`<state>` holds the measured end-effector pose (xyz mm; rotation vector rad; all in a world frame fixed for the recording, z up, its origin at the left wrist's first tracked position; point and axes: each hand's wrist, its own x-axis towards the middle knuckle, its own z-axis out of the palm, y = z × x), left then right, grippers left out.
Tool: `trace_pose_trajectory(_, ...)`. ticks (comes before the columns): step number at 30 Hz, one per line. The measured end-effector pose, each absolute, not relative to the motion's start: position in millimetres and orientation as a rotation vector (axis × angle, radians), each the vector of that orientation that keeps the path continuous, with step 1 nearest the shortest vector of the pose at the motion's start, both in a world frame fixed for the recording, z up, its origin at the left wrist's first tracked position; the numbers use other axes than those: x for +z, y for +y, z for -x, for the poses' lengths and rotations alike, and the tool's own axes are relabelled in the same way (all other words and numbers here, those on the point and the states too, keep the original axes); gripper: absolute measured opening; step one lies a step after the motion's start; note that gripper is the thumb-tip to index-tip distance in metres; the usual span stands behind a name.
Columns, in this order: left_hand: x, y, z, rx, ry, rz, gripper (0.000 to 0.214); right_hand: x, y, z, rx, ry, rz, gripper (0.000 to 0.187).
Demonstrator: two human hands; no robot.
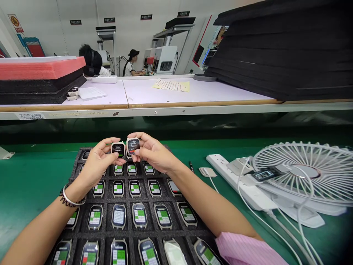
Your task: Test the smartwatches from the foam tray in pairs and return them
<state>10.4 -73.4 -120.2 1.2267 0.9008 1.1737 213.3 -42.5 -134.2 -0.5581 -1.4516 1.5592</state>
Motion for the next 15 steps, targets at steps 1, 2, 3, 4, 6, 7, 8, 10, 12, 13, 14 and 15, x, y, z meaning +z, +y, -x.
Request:
trace_pose_trajectory(1, -121.0, -72.7, -10.3, 1.173, 0.903, -1.225, 0.05, -134.2, -42.6, -213.1, 1.561, -1.45, 0.559, 0.044)
trace_pose_trajectory(2, -121.8, -71.8, -10.2, 1.17, 0.906, -1.224, 0.049, -134.0, -42.8, -213.0, 1.563, -1.449, 0.56, 0.044)
trace_pose_trajectory(3, -122.6, -70.8, -10.4, 1.166, 0.908, -1.224, 0.05, -133.8, -43.0, -212.9, 1.567, -1.449, 0.561, 0.044)
trace_pose_trajectory(4, -122.9, -70.0, -10.7, 1.166, 0.909, -1.227, 0.05, -133.3, -43.1, -213.1, 1.571, -1.446, 0.564, 0.044)
trace_pose_trajectory(6, -120.8, -71.1, -11.5, 1.179, 0.905, -1.239, 0.052, -131.8, -43.2, -214.3, 1.579, -1.431, 0.574, 0.045)
trace_pose_trajectory(7, -118.0, -74.2, -11.8, 1.191, 0.894, -1.249, 0.053, -130.7, -43.0, -215.2, 1.58, -1.417, 0.576, 0.046)
trace_pose_trajectory(8, -114.1, -79.6, -12.0, 1.201, 0.868, -1.261, 0.055, -129.5, -42.7, -216.3, 1.58, -1.399, 0.572, 0.048)
trace_pose_trajectory(10, -104.3, -97.4, -11.5, 1.161, 0.763, -1.277, 0.057, -126.8, -42.6, -218.3, 1.585, -1.37, 0.561, 0.054)
trace_pose_trajectory(12, -95.4, -121.6, -10.8, 0.994, 0.584, -1.252, 0.057, -123.8, -45.2, -219.1, 1.596, -1.372, 0.544, 0.056)
trace_pose_trajectory(13, -92.5, -134.2, -10.5, 0.857, 0.473, -1.208, 0.058, -121.9, -48.7, -218.9, 1.598, -1.386, 0.536, 0.055)
trace_pose_trajectory(14, -91.0, -146.1, -10.0, 0.746, 0.355, -1.161, 0.061, -119.6, -54.4, -218.5, 1.599, -1.408, 0.526, 0.053)
trace_pose_trajectory(15, -90.6, -156.7, -9.0, 0.652, 0.241, -1.121, 0.063, -116.6, -62.4, -218.3, 1.595, -1.436, 0.515, 0.051)
